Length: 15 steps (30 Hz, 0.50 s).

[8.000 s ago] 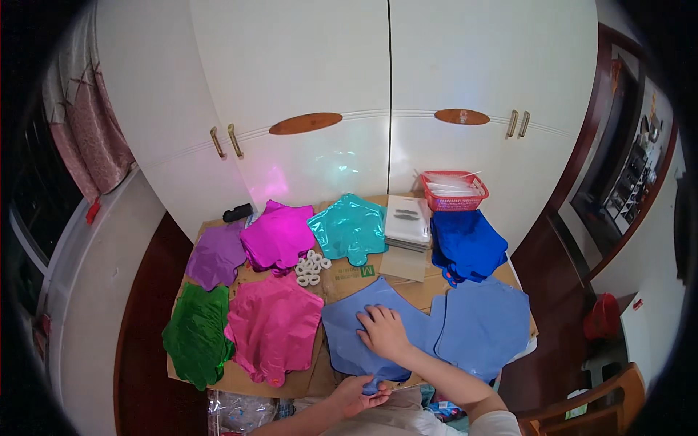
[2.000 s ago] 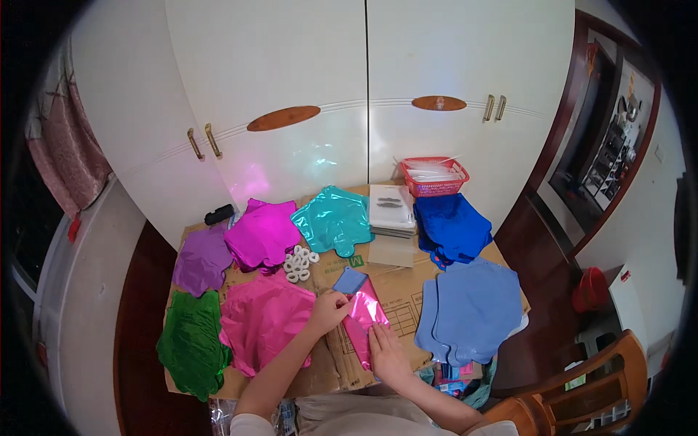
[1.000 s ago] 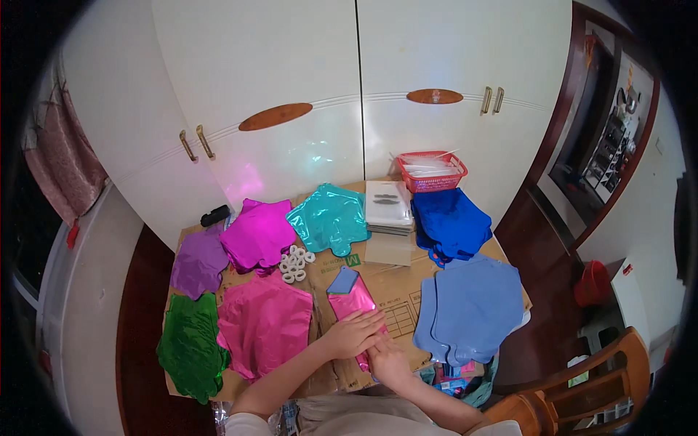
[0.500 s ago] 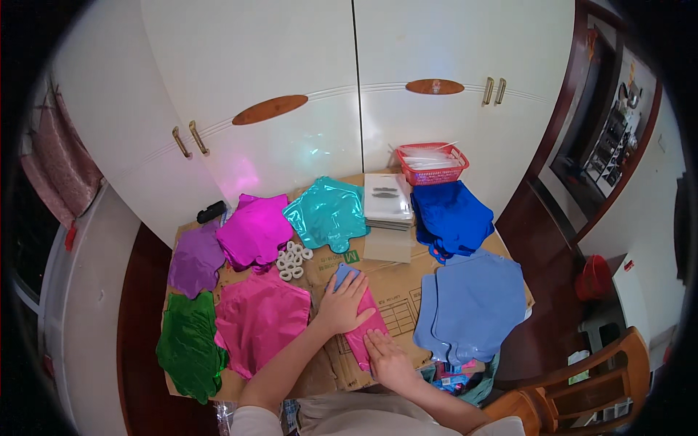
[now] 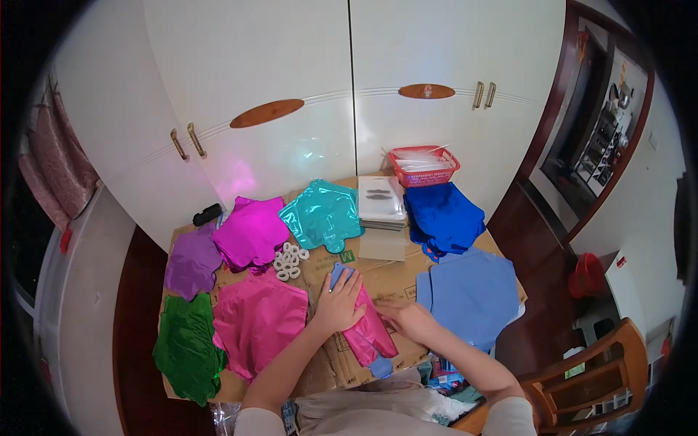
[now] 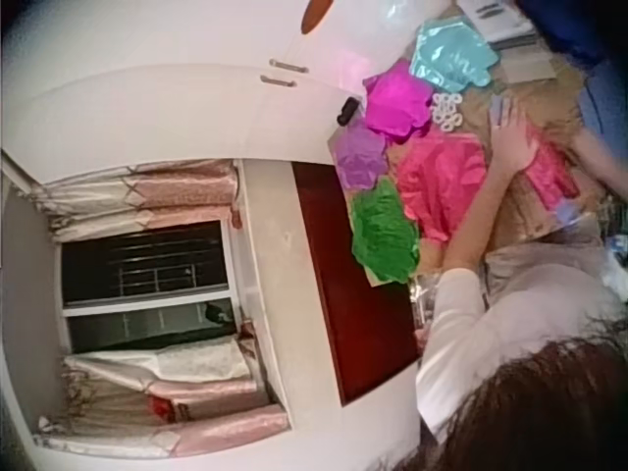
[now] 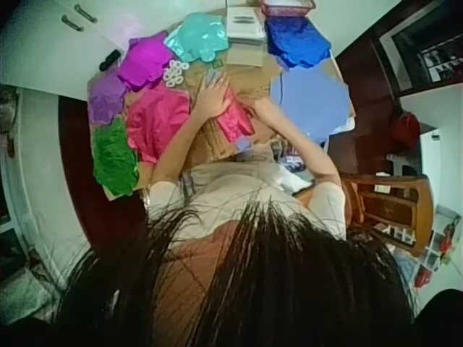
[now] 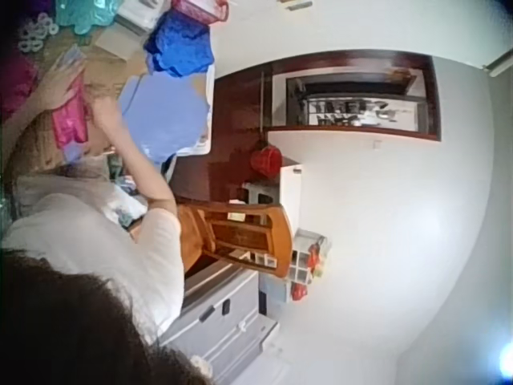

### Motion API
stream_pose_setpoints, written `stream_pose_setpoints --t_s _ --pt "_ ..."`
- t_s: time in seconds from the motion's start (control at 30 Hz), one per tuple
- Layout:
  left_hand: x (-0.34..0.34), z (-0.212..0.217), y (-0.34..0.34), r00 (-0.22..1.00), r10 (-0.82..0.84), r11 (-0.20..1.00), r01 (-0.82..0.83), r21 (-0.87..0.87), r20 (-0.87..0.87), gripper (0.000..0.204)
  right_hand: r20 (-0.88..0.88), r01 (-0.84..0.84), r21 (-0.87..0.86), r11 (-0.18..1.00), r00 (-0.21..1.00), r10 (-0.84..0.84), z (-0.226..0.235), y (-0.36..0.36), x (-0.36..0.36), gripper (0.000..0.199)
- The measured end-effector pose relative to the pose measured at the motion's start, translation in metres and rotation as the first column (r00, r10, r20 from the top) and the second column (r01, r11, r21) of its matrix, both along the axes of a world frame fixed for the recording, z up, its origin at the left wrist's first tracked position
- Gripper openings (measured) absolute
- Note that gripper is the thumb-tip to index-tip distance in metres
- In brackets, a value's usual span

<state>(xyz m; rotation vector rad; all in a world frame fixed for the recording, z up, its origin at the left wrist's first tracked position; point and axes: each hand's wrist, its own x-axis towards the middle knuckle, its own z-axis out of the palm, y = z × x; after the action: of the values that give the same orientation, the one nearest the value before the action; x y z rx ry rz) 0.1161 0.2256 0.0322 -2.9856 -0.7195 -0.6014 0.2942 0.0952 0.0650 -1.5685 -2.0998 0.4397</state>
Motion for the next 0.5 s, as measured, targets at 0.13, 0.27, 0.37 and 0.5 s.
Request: stream_pose_setpoints --t_s 0.13,0.27,0.37,0.5 --pt "0.000 -0.001 0.000 1.000 0.010 1.000 -0.010 0.014 -0.009 0.065 0.198 -0.083 0.198 0.977 0.979 0.043 -0.035 0.029 0.004 0.034" --pt "0.000 -0.001 0.001 0.999 0.035 0.999 -0.035 -0.006 -0.029 0.065 0.246 -0.059 0.195 0.979 0.969 0.009 -0.054 0.013 -0.001 0.035" --pt "-0.001 -0.003 -0.002 0.998 0.047 0.999 -0.048 -0.026 -0.042 0.065 0.273 -0.081 0.236 0.969 0.962 0.014 -0.037 -0.005 -0.006 0.037" --pt "-0.001 -0.004 -0.002 0.998 0.056 0.998 -0.057 -0.021 -0.035 0.064 0.391 -0.128 0.190 0.973 0.919 0.045 -0.024 -0.034 -0.009 0.038"
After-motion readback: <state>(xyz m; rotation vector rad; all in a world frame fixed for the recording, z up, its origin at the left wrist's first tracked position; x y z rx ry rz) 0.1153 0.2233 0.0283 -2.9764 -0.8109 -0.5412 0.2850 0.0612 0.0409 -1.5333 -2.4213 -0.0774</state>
